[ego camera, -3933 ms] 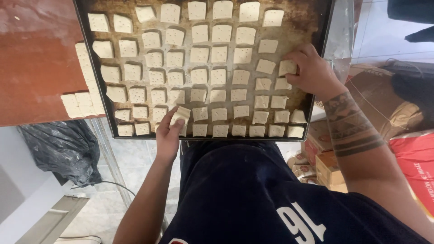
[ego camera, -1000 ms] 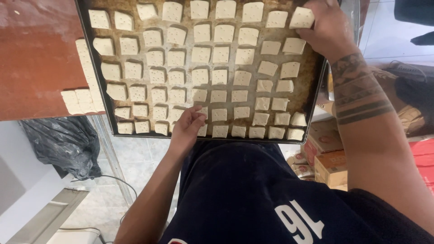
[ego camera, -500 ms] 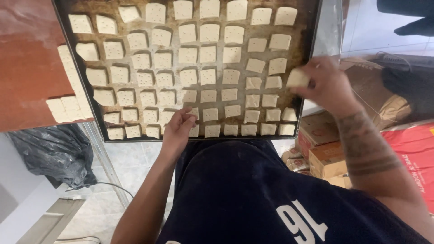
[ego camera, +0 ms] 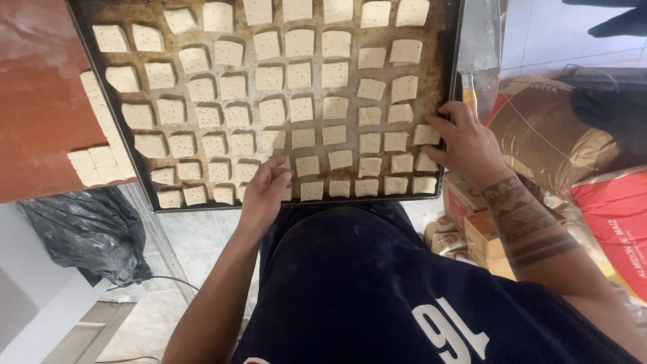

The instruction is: Placing small pieces of dough onto a baking tray in an organized manner.

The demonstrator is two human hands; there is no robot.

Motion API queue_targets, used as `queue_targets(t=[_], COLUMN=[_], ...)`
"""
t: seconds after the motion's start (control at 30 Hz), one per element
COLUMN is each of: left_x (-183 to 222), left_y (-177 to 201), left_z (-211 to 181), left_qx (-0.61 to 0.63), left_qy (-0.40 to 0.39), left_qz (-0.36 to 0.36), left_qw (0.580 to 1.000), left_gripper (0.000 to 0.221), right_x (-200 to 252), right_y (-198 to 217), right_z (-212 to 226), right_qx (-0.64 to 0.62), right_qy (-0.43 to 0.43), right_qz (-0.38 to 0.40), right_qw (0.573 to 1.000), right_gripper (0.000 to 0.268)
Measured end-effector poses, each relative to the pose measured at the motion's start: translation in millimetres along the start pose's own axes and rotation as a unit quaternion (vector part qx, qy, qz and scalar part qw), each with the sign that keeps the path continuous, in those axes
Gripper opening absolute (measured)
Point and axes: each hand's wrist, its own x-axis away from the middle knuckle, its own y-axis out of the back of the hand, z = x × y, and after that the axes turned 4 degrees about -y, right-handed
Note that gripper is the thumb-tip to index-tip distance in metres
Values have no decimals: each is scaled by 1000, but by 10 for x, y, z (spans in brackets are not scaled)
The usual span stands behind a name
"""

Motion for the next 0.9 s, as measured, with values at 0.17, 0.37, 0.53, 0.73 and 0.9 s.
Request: queue_targets(t=[0.17, 0.37, 0.53, 0.73, 0.9], left_x=[53, 55, 98, 89, 23], left_y=[-5, -24, -6, 53, 53], left_z=[8, -65, -132, 42, 224], left_qx=[-8, -31, -71, -42, -27], left_qy=[8, 40, 67, 40, 30], left_qz=[-6, -17, -27, -37, -30], left_qw=[1000, 999, 995, 998, 999], left_gripper=[43, 42, 46, 41, 41], right_x=[-224, -900, -1298, -1326, -1293], right_y=[-299, 65, 164, 108, -7], right_z=[-121, 217, 241, 268, 229], right_qx=[-19, -93, -25, 29, 46], right_qy=[-11, -12, 62, 105, 96], right_qz=[-75, -107, -127, -136, -71], right_qw=[997, 990, 990, 985, 992], right_gripper=[51, 42, 37, 21, 16])
